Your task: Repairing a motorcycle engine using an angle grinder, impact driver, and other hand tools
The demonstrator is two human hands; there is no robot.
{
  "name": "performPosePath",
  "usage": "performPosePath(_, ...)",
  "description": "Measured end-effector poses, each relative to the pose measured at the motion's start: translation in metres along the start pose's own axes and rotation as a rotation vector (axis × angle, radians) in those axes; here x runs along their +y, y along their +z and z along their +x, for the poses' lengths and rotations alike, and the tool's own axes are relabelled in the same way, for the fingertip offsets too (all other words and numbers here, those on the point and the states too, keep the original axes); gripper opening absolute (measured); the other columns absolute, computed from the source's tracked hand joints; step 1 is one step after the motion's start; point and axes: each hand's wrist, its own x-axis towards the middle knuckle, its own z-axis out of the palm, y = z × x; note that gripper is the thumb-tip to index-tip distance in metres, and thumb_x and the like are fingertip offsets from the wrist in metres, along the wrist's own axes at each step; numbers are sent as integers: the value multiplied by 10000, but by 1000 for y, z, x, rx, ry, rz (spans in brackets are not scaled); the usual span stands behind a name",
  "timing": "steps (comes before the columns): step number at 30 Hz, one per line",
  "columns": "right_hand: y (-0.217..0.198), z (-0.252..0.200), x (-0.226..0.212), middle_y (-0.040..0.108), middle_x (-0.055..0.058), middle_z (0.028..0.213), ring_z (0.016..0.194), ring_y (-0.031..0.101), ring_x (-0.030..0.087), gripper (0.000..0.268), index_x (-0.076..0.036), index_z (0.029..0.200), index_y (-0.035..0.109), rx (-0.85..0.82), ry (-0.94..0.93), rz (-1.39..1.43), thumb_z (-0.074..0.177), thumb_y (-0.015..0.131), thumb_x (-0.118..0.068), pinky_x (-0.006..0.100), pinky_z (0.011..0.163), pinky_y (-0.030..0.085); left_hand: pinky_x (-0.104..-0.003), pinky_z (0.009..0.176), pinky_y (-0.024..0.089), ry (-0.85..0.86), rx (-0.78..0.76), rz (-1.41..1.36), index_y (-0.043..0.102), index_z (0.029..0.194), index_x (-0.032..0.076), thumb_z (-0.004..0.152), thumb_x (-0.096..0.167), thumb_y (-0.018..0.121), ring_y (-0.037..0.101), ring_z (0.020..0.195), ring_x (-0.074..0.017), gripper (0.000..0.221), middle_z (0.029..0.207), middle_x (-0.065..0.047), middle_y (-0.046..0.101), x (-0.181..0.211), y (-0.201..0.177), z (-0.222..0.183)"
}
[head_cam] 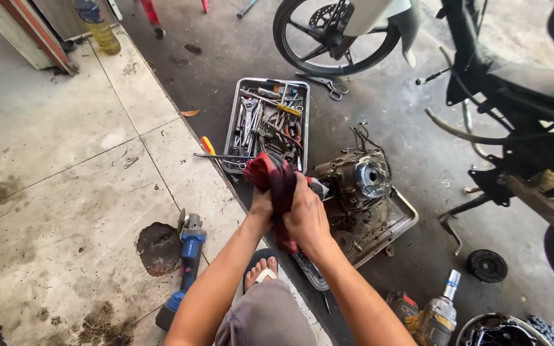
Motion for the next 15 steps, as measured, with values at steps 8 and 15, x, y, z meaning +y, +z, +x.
performPosePath(8, -19, -86, 8, 786, 174, 827, 859, 746, 464, 415, -183, 1393, 517, 110, -98, 173, 1009, 540, -339, 582, 742, 560, -519, 931, 477, 168, 173, 435, 696, 1155, 19, 875, 349, 709, 673, 972, -424, 433, 1066, -248, 713, 39, -45, -8)
performPosePath(15, 59, -60, -2, 721, 285, 1146, 1094, 660, 529, 521, -119, 1376, 550, -138, 81, 489, 1035, 473, -505, 647, 955, 505, -528, 849, 499, 295, 335, 864, 684, 1133, 10, 902, 387, 724, 678, 889, -447, 444, 999, -255, 713, 90, -110, 14)
